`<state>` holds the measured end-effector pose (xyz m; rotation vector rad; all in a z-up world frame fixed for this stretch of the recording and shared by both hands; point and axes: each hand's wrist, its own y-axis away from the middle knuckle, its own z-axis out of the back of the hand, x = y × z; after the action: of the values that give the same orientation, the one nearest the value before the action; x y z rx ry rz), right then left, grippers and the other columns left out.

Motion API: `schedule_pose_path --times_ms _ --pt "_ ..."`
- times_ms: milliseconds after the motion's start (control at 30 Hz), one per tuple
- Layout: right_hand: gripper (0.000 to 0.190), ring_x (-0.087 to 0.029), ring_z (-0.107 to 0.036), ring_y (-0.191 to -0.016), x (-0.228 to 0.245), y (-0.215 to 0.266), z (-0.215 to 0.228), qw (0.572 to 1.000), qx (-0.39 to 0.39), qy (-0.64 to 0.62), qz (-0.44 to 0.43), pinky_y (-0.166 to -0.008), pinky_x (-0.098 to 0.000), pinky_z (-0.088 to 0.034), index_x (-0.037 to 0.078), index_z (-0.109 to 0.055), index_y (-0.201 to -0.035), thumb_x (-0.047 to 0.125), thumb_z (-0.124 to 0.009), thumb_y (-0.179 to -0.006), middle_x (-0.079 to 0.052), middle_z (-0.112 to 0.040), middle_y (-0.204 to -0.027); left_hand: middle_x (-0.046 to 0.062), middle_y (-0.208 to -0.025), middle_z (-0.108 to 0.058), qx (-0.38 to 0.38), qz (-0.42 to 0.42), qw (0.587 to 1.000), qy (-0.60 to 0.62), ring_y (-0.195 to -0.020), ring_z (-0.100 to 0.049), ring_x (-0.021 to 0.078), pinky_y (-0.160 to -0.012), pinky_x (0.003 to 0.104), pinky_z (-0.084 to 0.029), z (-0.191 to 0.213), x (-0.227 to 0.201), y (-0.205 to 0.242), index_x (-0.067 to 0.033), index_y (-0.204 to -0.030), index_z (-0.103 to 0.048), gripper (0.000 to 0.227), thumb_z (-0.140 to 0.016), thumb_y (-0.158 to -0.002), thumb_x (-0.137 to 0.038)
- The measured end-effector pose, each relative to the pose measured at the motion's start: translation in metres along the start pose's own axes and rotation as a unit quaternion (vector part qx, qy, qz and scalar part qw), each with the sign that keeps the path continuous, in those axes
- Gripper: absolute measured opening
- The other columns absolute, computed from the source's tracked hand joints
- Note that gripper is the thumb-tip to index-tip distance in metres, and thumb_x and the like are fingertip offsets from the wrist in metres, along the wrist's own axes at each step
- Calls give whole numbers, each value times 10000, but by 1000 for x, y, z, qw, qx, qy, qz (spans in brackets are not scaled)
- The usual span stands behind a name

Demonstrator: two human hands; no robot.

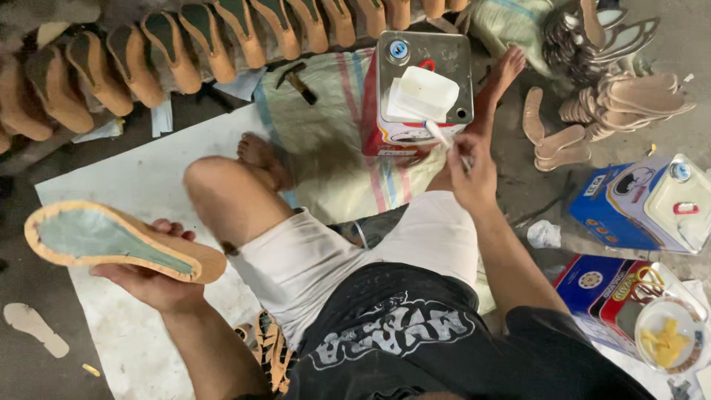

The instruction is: The person sits on the floor and uses a toothbrush to apply a white liquid from a container onto the edges and surfaces of shoe sole parts. They repeatedly dip the brush and spread the liquid across multiple parts, placing finished pieces on a nearby rack.

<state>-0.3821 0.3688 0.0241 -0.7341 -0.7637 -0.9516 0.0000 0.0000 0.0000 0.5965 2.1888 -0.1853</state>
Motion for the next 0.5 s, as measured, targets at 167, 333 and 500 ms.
schedule_pose_path --times_ms 167,333,500 --pt "218 -298 -719 -1054 -5 -91 18 983 52 144 102 -887 -395 -558 107 -715 -1226 121 -669 -1014 -150 -735 -1157 150 -1212 -673 57 219 974 -9 -912 -635 248 -747 384 -561 -85 56 -1 -83 -1456 -526 901 -328 -949 -802" --pt "269 -364 -696 -922 -26 -160 -14 892 165 404 114 -761 -497 -529 207 -797 -1134 167 -638 -920 -164 -726 -1012 168 -1045 -690 75 415 903 -74 -850 -707 259 -733 387 -617 -135 114 45 22 -1274 -589 851 -226 -1027 -707" --pt "290 -370 -704 -884 -50 -183 -53 823 231 478 205 -728 -499 -527 172 -790 -1107 117 -610 -886 -184 -721 -990 131 -1056 -696 71 414 903 -89 -825 -687 222 -688 359 -590 -147 128 72 -42 -1270 -579 669 -280 -1042 -597"
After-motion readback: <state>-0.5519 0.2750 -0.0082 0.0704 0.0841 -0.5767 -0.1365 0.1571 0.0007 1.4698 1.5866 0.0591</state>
